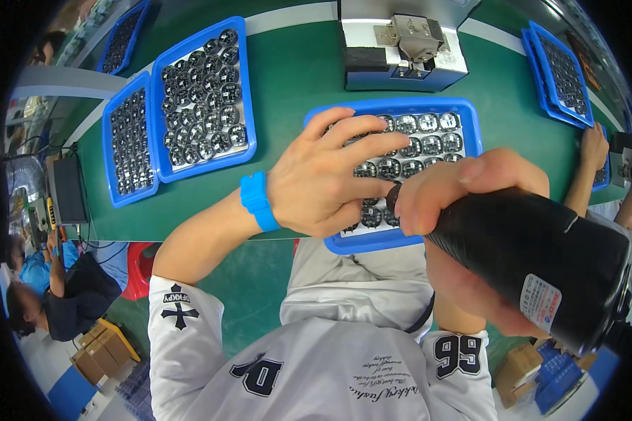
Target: Fastening screws onto electronic components using an electric screwdriver.
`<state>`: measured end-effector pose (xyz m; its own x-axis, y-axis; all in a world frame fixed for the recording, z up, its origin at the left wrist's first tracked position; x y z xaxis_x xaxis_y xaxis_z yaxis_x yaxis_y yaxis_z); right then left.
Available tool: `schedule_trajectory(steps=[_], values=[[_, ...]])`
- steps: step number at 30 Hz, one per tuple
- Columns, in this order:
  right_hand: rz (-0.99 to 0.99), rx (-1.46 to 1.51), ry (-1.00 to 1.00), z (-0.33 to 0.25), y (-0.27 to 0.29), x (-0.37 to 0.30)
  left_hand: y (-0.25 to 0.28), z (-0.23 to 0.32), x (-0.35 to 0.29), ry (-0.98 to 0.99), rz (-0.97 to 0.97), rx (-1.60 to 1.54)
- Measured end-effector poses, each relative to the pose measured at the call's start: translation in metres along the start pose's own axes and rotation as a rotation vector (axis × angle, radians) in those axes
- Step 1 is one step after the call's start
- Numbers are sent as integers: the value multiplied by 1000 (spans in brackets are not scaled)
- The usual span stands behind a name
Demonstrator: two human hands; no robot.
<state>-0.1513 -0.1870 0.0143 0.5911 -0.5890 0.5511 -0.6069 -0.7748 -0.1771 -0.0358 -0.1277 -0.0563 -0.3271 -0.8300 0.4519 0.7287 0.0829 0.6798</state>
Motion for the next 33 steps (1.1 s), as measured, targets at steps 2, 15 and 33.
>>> schedule_trajectory(steps=[2,15,33], values=[[-11,12,2,2,-1,1,0,-1,-1,3,3,-2],[26,6,-16,3,-2,3,0,-1,-1,12,2,1],[45,59,-164,5,-17,-4,1,1,-1,31,2,42]])
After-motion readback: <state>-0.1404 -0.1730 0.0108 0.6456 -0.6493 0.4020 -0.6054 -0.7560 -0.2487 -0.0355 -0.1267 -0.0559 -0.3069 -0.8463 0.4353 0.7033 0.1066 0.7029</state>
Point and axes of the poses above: each hand's wrist, its own x-axis towards the middle knuckle, its own y-axis out of the back of the hand, z = x × y, the point moved 8 cm from there along x, towards the middle knuckle, and after that the axes turned 5 degrees about -x, right-handed, at the moved point
